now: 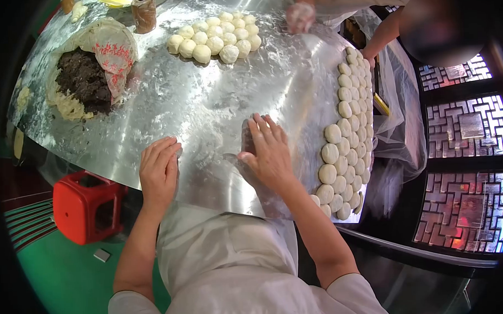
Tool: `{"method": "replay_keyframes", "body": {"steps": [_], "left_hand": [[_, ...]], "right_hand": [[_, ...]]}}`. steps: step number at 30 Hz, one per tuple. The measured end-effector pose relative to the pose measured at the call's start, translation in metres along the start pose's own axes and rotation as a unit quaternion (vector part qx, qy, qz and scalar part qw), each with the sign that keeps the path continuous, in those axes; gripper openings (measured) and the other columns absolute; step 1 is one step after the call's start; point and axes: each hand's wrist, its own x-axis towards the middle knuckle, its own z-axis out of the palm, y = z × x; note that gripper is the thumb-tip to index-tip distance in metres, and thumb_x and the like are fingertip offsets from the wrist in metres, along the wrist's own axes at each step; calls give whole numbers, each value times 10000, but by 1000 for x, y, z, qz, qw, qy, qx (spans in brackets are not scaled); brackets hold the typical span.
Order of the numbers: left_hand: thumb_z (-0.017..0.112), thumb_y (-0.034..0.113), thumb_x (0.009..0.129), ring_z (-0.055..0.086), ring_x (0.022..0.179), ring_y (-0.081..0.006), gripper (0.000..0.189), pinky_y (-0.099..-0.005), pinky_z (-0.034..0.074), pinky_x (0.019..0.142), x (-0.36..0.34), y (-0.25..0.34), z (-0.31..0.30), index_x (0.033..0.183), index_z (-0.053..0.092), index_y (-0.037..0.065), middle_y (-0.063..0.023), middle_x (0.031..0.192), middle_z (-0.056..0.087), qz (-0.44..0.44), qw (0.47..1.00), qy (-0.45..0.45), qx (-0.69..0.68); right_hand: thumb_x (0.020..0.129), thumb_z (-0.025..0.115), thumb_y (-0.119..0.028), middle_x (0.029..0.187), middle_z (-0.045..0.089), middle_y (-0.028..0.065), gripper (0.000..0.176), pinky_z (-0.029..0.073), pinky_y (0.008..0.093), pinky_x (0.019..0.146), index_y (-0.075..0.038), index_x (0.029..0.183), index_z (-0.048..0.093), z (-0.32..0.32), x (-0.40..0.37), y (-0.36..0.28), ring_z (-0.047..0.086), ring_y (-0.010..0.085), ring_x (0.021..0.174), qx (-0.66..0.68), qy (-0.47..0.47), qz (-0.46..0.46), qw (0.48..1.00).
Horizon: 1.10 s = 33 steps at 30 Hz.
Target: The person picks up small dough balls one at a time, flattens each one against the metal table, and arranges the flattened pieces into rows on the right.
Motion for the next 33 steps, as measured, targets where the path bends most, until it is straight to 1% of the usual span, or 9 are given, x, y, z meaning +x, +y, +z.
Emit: {"method": "replay_keyframes", "body": {"steps": [4, 8, 10, 11, 13, 17, 21, 26, 33], "left_hand": [[586, -27, 920, 648, 1160, -341, 238, -434, 485, 1016, -3, -2, -1, 1107, 727, 17, -148, 1195, 716, -21, 1000, -12, -10], [620, -46, 901, 658, 1135, -322, 225, -423, 502, 975, 0, -1, 0, 1090, 726, 16, -128, 1160, 719, -5, 1000, 5, 3], [619, -43, 904, 657, 1137, -323, 224, -423, 501, 977, -1, -1, 2, 1090, 726, 18, -127, 1165, 719, -6, 1000, 3, -1], [617, -40, 907, 657, 1139, -323, 223, -423, 501, 979, -2, -3, 2, 1091, 727, 21, -127, 1170, 718, -11, 1000, 4, 6], [613, -39, 909, 656, 1145, -323, 226, -422, 497, 986, -1, -3, 2, 1094, 726, 24, -121, 1180, 719, -5, 1000, -3, 4], [605, -30, 916, 652, 1158, -319, 228, -423, 486, 1005, 0, -3, 1, 1102, 724, 28, -113, 1187, 720, -2, 1000, -20, 9], [594, -19, 927, 647, 1170, -314, 228, -417, 480, 1020, -2, -5, 2, 1107, 724, 30, -108, 1202, 720, -3, 1000, -26, 16], [582, -15, 939, 643, 1186, -311, 240, -416, 470, 1043, -4, -6, 3, 1127, 726, 30, -112, 1222, 720, -9, 999, -36, 26], [572, 4, 956, 634, 1207, -315, 245, -420, 460, 1059, -4, -7, 3, 1146, 724, 28, -114, 1231, 721, -11, 998, -43, 36]], "right_hand": [[922, 736, -273, 1548, 466, 233, 548, 302, 607, 1129, -18, 1371, 554, 15, -5, 21, 378, 420, 1461, 26, -6, -11, 1000], [919, 753, -249, 1452, 522, 257, 522, 390, 571, 1068, -15, 1339, 548, -34, -46, 20, 465, 433, 1369, -60, -75, -25, 995], [895, 765, -164, 1276, 599, 237, 455, 495, 507, 938, -10, 1268, 554, -45, -75, 15, 590, 430, 1174, 220, -181, 237, 929], [895, 765, -164, 1276, 599, 237, 455, 495, 507, 938, -10, 1268, 554, -51, -87, 20, 590, 430, 1174, 216, -179, 245, 928], [883, 759, -94, 1105, 625, 200, 376, 537, 458, 789, -14, 1194, 562, -66, -106, 39, 646, 412, 969, 81, 29, 99, 991], [889, 711, -28, 1070, 640, 182, 318, 539, 469, 769, -15, 1178, 580, -105, -121, 60, 656, 410, 904, -48, 54, 46, 996], [854, 602, 80, 1105, 644, 154, 300, 528, 458, 852, -25, 1132, 641, -119, -117, 68, 642, 368, 1012, 14, -43, 132, 990], [768, 596, 102, 1056, 662, 121, 413, 457, 421, 977, -76, 1128, 692, -106, -77, 97, 647, 312, 1026, -43, -76, -41, 995], [783, 583, 124, 1084, 701, 94, 444, 438, 428, 1018, -91, 1146, 719, -130, -85, 115, 635, 312, 1082, -63, -294, 0, 954]]}}
